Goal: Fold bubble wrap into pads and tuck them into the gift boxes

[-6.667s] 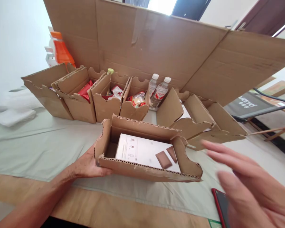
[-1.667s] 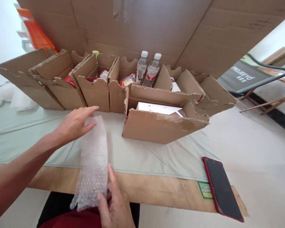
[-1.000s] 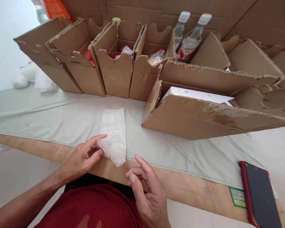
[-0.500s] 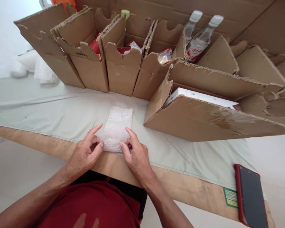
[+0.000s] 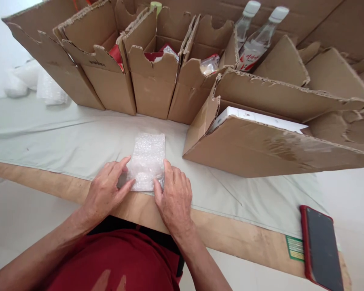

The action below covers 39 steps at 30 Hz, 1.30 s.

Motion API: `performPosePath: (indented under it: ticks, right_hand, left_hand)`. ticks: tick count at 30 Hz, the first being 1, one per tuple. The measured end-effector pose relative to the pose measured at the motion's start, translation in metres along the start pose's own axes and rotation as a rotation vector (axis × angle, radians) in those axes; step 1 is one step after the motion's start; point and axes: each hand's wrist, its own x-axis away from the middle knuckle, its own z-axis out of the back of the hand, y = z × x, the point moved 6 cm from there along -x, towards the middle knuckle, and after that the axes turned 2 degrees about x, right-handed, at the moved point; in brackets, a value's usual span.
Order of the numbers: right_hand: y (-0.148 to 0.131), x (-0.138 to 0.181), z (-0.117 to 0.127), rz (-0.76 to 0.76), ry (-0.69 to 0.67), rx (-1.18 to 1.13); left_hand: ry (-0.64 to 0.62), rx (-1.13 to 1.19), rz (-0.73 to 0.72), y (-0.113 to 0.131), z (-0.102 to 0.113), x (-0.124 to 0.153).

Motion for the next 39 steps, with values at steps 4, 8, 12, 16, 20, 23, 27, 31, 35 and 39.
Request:
performPosePath:
  ticks: [4,8,12,16,20,23,27,31,35,39]
  right_hand:
    - [-0.003,0.008,0.018,0.102,0.068,0.014]
    - [-0.012,0.015,0.026,0.307,-0.06,-0.06]
    - [-0.016,0.01,0.022,0.419,-0.176,-0.034]
    - [-0.012,0.004,0.024,0.32,-0.229,-0.219]
    - [-0.003,0.006,0.029,0.138,-0.213,-0.352]
    - [0.0,0.011,0.041,0.124,-0.007,-0.275]
    - [-0.008,0.019,0.042,0.262,0.069,-0.113]
    - [-0.008,0.016,0.026,0.313,-0.033,-0.132]
    - [0.001,0.008,0.022,0.264,-0.106,-0.285]
    - [0.009,0.004,0.027,0.154,-0.19,-0.412]
  left_hand:
    - [-0.103,0.013,-0.231,0.017,0.004,0.008]
    - [-0.259,0.068,-0.318,0.019,-0.004,0.012]
    - [-0.228,0.094,-0.327,0.016,-0.003,0.007]
    - [-0.155,0.27,-0.257,0.013,0.008,0.007]
    - [-0.173,0.375,-0.026,0.004,0.006,0.006]
    - [-0.108,0.267,-0.011,0.003,0.001,0.0]
    - [-0.047,0.136,-0.081,0.005,-0.01,-0.006]
    - [-0.022,0.059,-0.11,0.007,-0.006,-0.005]
    - [-0.125,0.165,-0.262,0.014,0.004,0.002]
    - [-0.17,0.289,-0.206,0.01,0.003,-0.001]
